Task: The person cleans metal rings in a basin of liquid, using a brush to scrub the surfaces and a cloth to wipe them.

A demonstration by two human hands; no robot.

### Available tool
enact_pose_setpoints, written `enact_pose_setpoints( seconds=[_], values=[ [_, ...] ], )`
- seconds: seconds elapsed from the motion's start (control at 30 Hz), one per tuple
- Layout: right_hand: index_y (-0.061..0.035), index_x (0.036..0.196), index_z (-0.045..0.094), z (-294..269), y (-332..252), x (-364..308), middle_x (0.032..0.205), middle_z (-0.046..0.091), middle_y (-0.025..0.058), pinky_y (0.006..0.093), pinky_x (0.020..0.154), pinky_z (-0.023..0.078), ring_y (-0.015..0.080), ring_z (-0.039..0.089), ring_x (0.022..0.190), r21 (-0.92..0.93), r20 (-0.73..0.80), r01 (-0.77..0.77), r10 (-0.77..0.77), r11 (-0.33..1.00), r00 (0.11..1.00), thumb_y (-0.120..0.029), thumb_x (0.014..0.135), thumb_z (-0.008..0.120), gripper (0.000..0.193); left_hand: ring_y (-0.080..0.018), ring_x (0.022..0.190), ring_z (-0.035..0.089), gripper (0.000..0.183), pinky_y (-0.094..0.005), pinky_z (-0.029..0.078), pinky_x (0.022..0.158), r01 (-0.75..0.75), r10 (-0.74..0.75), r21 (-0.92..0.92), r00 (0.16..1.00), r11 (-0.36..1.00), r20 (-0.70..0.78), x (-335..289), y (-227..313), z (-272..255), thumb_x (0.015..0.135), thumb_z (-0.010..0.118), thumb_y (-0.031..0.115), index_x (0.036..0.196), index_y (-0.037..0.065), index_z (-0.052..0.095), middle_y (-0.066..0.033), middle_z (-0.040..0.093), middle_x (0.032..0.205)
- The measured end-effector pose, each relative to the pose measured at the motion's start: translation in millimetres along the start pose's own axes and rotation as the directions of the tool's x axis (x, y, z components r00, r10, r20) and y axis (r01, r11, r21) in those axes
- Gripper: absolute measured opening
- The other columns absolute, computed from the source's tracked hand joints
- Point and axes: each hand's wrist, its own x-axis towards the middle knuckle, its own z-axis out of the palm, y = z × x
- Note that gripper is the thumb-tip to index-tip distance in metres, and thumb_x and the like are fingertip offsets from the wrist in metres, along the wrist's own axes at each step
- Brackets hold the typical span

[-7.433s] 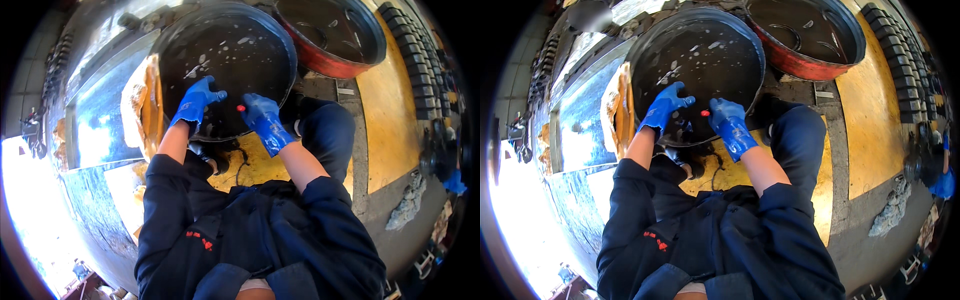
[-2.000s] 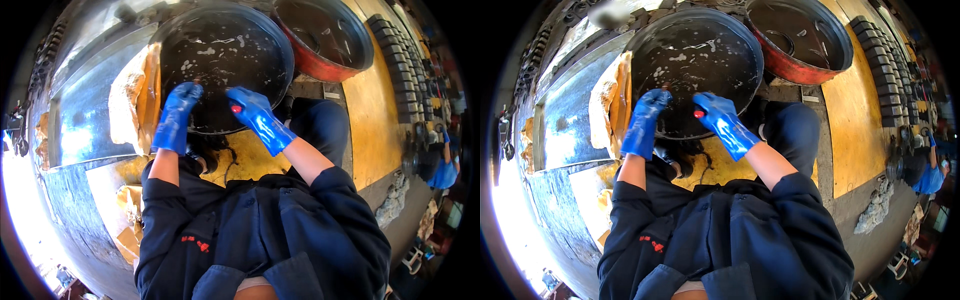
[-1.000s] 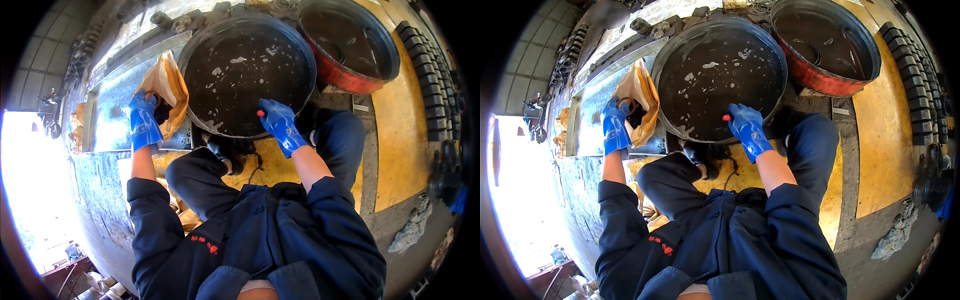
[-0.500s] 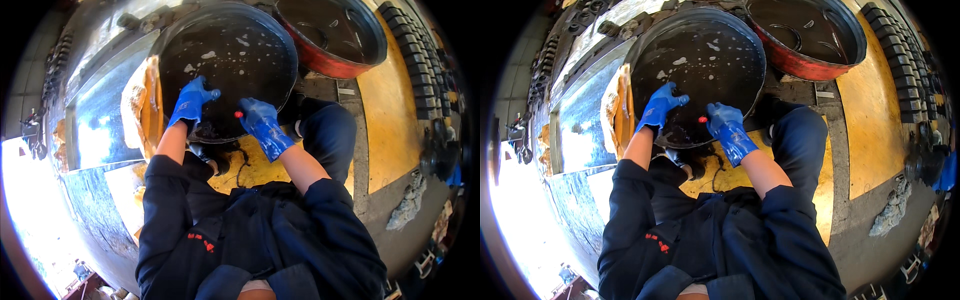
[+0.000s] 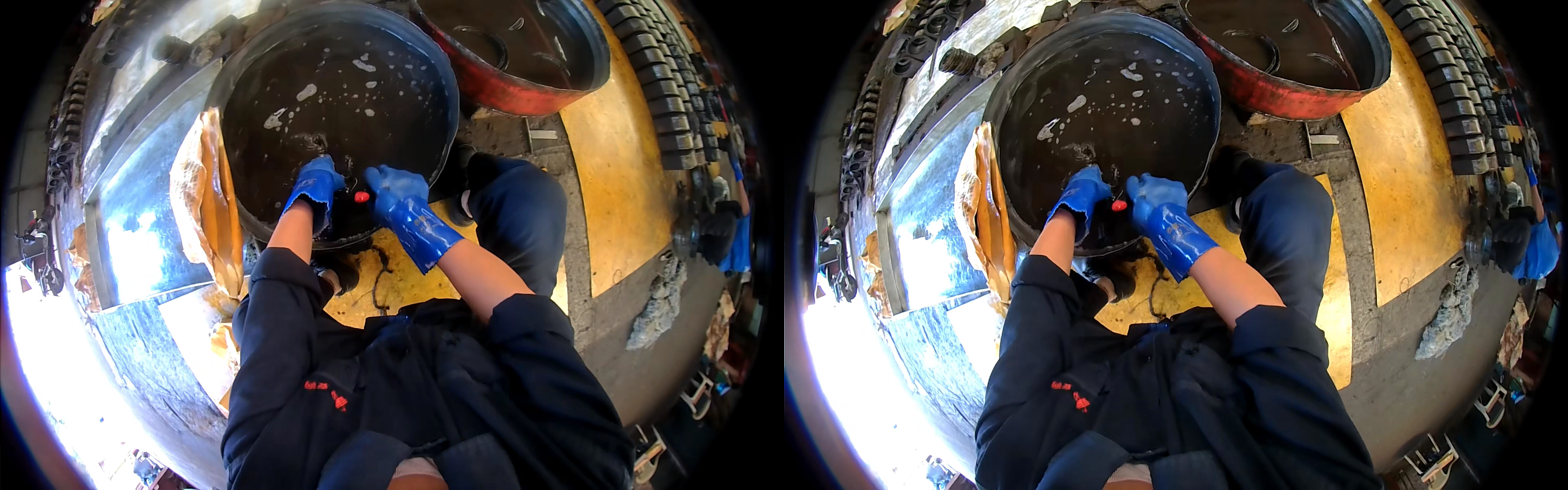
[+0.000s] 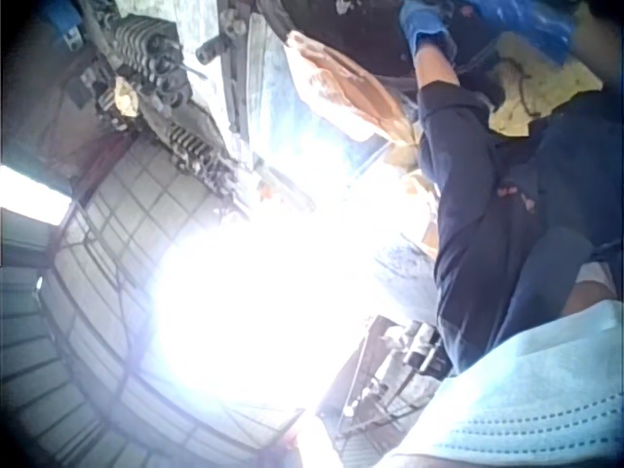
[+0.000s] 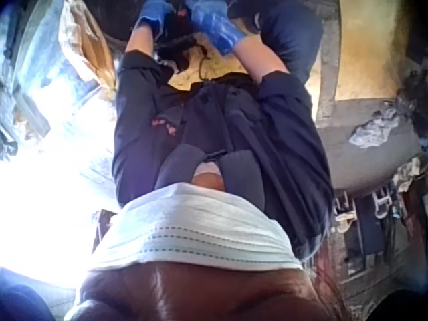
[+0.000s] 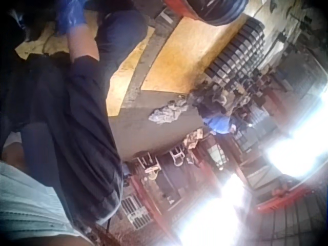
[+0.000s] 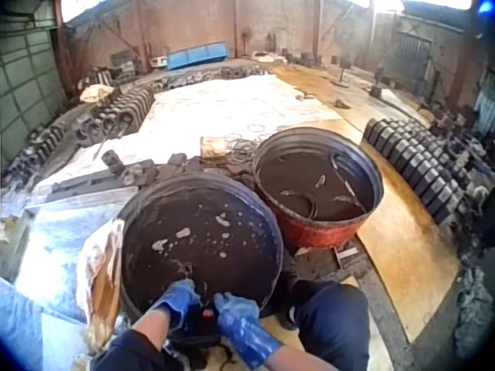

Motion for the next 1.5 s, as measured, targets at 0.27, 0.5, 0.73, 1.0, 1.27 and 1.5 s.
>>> enact_pose_setpoints(
  seconds=[0.27, 0.5, 0.73, 1.0, 1.27, 1.5],
  values=[
    [-0.0166, 0.116, 0.072, 24.7, 9.2, 9.3, 0.118, 0.075, 0.0119, 0.0444, 0.09, 0.06, 0.035, 0.074, 0.111, 0.046, -0.117, -0.005, 0.01, 0.999, 0.993, -0.018, 0.089, 0.074, 0.027, -0.0436, 0.124, 0.069, 0.048, -0.0465, 0.056, 0.104, -0.222, 0.225, -0.075, 0.974, 0.972, 0.035, -61.4, 7.7, 15.6, 0.089, 0.081, 0.033, 0.126, 0.003, 0.077, -0.0279, 0.073, 0.127],
    [-0.0173, 0.117, 0.073, 14.1, 5.0, 0.1, 0.12, 0.075, 0.011, 0.043, 0.093, 0.06, 0.0339, 0.073, 0.113, 0.001, -0.062, 0.003, -0.002, 1.0, 0.998, -0.025, 0.092, 0.076, 0.026, -0.0429, 0.123, 0.07, 0.033, -0.0475, 0.056, 0.101, -0.241, 0.261, -0.208, 0.963, 0.948, 0.075, -71.1, 12.1, 14.7, 0.102, 0.058, 0.018, 0.125, 0.002, 0.077, -0.0266, 0.071, 0.132],
    [-0.0175, 0.122, 0.074, 4.0, 0.3, -1.3, 0.126, 0.074, 0.0104, 0.043, 0.096, 0.06, 0.0309, 0.072, 0.119, 0.005, 0.03, -0.088, 0.088, 0.996, 0.996, -0.034, 0.098, 0.071, 0.03, -0.0397, 0.123, 0.071, 0.037, -0.0475, 0.059, 0.101, -0.286, 0.281, 0.241, 0.958, 0.927, 0.057, -86.6, 14.0, -19.3, 0.089, 0.075, 0.019, 0.125, 0.01, 0.079, -0.0186, 0.074, 0.131],
    [-0.019, 0.13, 0.074, -0.3, -5.6, 1.4, 0.134, 0.073, 0.0092, 0.0443, 0.102, 0.058, 0.03, 0.071, 0.124, 0.045, 0.078, -0.144, 0.141, 0.989, 0.987, -0.039, 0.101, 0.067, 0.036, -0.0394, 0.122, 0.07, 0.045, -0.0464, 0.059, 0.102, -0.225, 0.212, 0.274, 0.974, 0.935, 0.076, -97.7, 13.0, -17.1, 0.081, 0.082, 0.021, 0.126, 0.018, 0.078, -0.0145, 0.075, 0.129],
    [-0.0138, 0.126, 0.078, -1.5, 0.0, 8.2, 0.13, 0.076, 0.0138, 0.0472, 0.1, 0.059, 0.0341, 0.073, 0.12, 0.074, 0.142, -0.218, 0.206, 0.973, 0.968, -0.038, 0.099, 0.066, 0.039, -0.0288, 0.107, 0.076, 0.04, -0.0431, 0.059, 0.095, -0.176, 0.155, -0.143, 0.977, 0.974, -0.146, -82.8, -58.8, 17.5, 0.091, 0.084, 0.026, 0.127, 0.012, 0.076, -0.0101, 0.08, 0.117],
    [-0.0118, 0.12, 0.08, 0.5, 3.2, -3.9, 0.123, 0.077, 0.0181, 0.0477, 0.098, 0.059, 0.0382, 0.074, 0.116, 0.093, 0.062, -0.133, 0.128, 0.987, 0.99, -0.037, 0.097, 0.067, 0.037, -0.0121, 0.086, 0.07, 0.032, -0.0287, 0.055, 0.071, -0.036, -0.068, -0.878, 0.995, 0.478, -0.077, -114.0, -86.0, 12.0, 0.098, 0.081, 0.022, 0.125, 0.007, 0.074, -0.003, 0.079, 0.102]
  ],
)
